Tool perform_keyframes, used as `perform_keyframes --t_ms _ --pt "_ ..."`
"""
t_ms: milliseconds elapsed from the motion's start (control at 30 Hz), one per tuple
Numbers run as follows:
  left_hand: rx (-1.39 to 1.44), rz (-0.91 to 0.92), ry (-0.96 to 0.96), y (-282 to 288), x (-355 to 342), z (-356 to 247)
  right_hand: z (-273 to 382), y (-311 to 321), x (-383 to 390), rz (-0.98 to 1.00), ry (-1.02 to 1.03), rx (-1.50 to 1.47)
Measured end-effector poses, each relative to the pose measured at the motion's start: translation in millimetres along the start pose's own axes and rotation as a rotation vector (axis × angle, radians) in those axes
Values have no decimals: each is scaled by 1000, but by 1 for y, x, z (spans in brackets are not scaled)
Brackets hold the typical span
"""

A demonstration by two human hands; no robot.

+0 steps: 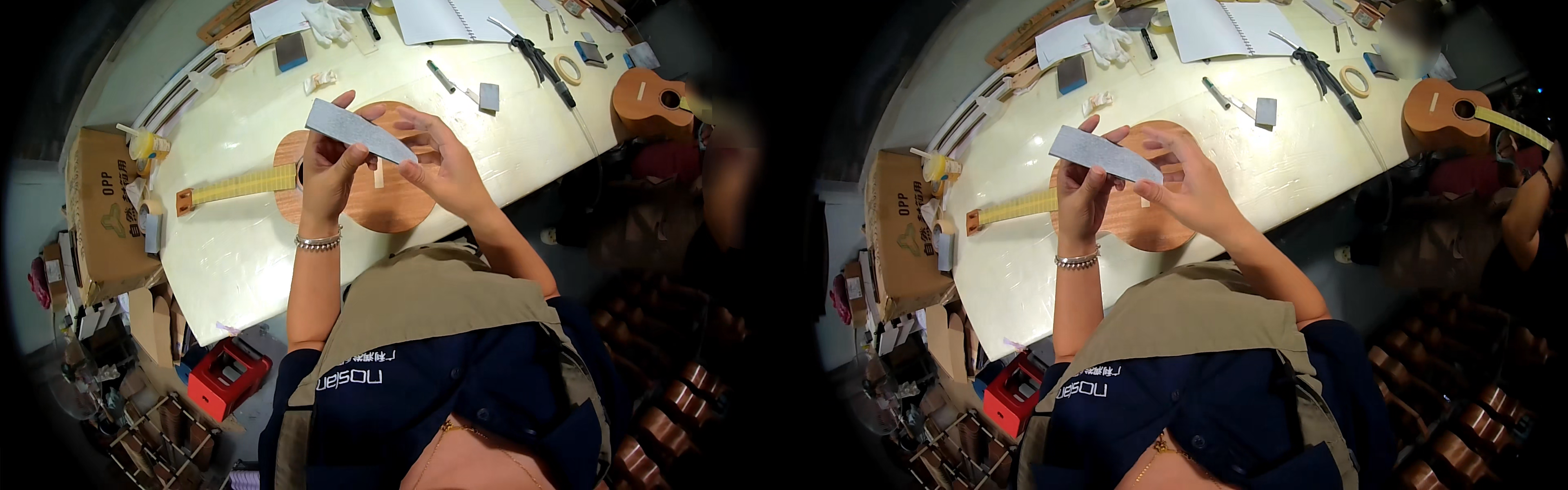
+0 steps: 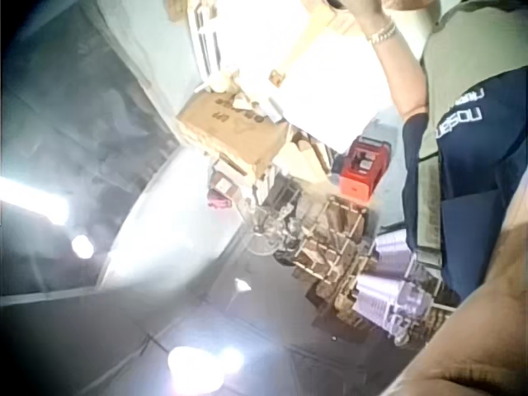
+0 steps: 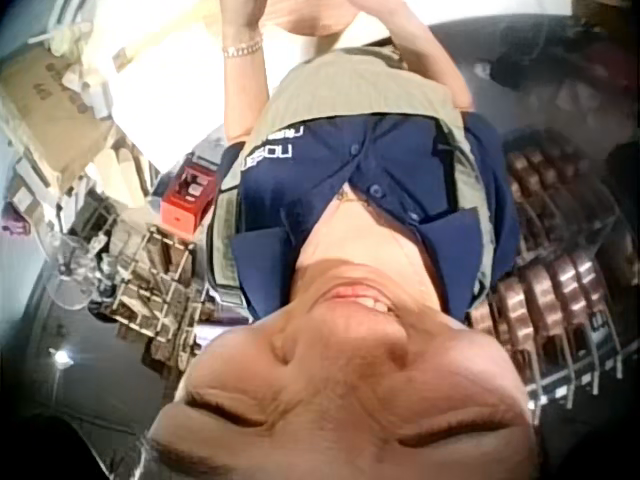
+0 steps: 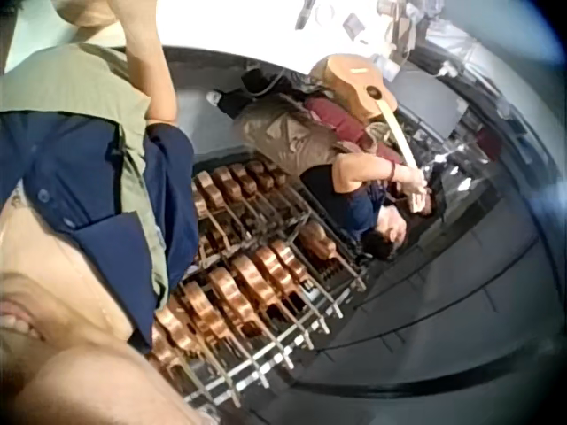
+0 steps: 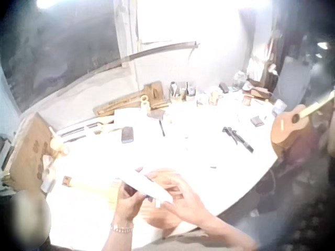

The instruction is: The person sands the body and neck of a ukulele using a sanding block at a workbench, turning the instrument to reach different sides.

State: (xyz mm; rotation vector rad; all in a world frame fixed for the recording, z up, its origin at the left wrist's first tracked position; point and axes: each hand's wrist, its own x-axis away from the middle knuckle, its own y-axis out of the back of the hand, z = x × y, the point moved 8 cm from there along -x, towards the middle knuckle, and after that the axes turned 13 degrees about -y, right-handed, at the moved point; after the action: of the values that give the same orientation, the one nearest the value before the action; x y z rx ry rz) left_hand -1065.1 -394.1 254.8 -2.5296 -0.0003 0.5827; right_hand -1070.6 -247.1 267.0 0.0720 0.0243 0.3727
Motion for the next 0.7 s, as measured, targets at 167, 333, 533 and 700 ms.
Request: perform_keyframes --t_ms 167,333,533,700 --pt "-62 -19 6 5 3 -2 -11 -8 -9 200 -233 -101" --pt "-147 -49 22 11 7 -3 0 -13 -9 194 -189 20" --pt "-228 4 134 9 14 -3 -42 -10 -9 269 -453 -290" --pt "-96 -103 165 18 23 2 -47 -2 -11 222 -486 -410"
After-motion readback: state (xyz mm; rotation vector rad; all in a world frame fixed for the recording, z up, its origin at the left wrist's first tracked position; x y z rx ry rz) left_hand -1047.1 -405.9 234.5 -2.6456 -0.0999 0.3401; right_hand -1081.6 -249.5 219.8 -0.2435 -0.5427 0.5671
